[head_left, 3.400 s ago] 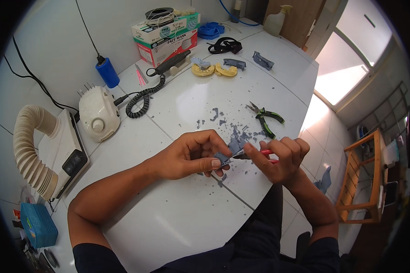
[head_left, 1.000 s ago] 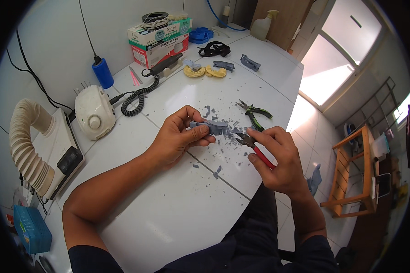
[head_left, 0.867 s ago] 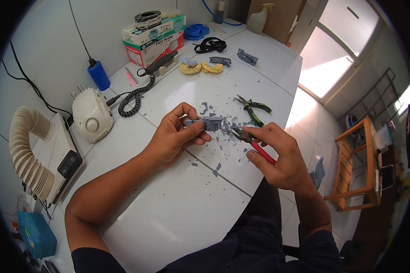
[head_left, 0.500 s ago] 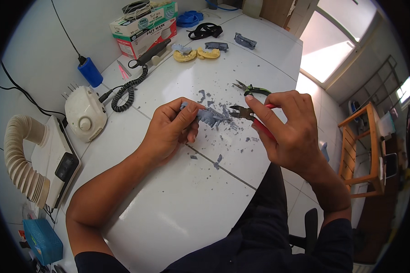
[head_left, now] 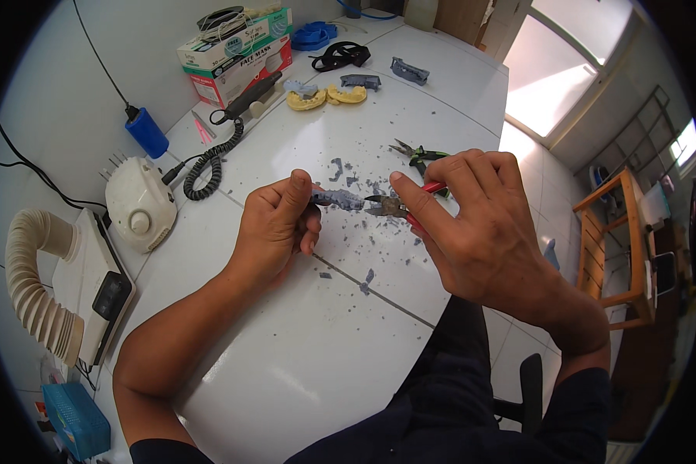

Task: The recorder uses pliers to trim and adjust a dental prosthesis at a lab bench.

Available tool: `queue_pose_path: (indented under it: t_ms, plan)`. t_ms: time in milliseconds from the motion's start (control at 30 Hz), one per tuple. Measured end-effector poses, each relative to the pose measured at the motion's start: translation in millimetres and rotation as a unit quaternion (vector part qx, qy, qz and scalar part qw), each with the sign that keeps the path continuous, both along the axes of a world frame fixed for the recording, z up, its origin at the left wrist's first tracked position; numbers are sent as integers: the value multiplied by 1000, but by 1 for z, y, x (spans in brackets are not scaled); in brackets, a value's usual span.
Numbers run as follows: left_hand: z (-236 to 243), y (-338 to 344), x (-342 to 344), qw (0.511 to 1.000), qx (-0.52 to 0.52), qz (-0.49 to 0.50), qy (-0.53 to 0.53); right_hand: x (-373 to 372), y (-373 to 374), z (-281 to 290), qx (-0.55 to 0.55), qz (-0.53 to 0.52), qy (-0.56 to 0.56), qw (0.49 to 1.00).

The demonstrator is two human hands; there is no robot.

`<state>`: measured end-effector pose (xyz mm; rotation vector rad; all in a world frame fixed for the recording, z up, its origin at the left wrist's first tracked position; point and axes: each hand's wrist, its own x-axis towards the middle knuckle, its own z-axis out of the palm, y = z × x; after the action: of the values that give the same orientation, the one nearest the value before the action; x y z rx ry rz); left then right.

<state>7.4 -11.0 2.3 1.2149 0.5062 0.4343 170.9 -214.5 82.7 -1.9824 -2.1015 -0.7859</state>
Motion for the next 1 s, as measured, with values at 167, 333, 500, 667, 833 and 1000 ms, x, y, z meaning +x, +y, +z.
queue_pose_path:
  t_ms: [167,333,500,667,833,1000]
  plan:
    - [-1,2,1,1000,-5,-8,-2,0,1,1,-9,-1,9,1000]
    - [-2,1,-2,1000,4,-9,-4,2,1,-2,-4,6,12,1000]
    - [-1,1,1,1000,-2,-7,-4,2,-2,-2,-13,-7,37,999]
    - [-1,2,-1,1000,-3,-12,-11,2,2,-5,0,4,13,1000]
    - [-1,1,0,1000,3,-10,-2,1,3,-5,19,21,7,1000]
    - [1,1,0,1000,-4,-11,-1,2,3,-7,26,22,1,999]
